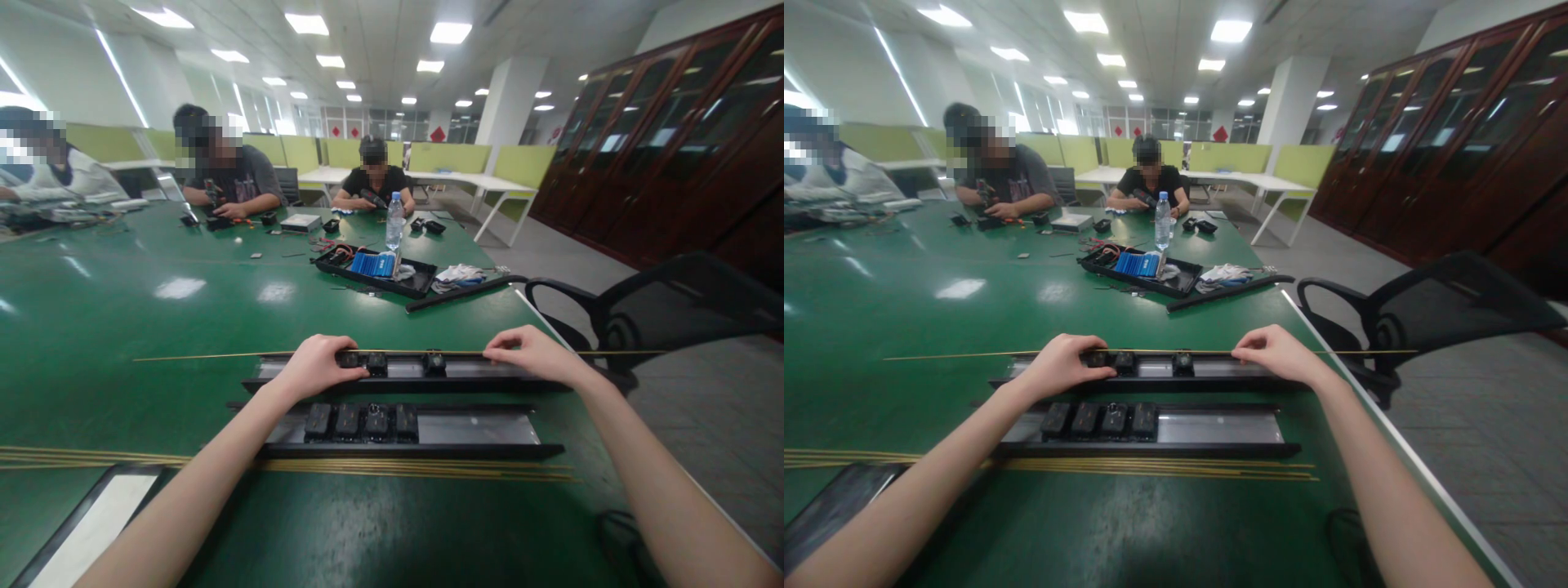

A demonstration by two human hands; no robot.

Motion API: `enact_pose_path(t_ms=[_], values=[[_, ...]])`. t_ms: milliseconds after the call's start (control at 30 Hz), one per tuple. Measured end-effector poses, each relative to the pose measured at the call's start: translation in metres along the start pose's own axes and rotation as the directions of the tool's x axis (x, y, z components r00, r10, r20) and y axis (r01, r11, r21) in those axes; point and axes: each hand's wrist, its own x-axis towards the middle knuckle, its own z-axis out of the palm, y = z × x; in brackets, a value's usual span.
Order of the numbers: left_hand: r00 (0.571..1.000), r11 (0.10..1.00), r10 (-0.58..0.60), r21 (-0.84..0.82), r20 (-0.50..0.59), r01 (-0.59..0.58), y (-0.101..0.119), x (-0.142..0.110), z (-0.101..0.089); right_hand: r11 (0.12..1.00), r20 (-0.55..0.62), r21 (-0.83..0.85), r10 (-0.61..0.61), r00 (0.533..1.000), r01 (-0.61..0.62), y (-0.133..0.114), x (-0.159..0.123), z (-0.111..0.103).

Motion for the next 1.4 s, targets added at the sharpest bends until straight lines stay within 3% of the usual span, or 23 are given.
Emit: enact_pose_path(t_ms=[633,1400], values=[[1.000,1.000,0.004,-0.001,-0.006,-0.004,-0.002,0.000,0.002,0.997,0.067,-0.048,0.062,0.996,-0.059,0.009,-0.003,-0.011],[1.000,1.000,0.001,0.008,0.012,-0.001,0.003,0.000,-0.003,0.992,0.064,-0.077,0.102,0.993,-0.097,0.022,-0.008,-0.024]])
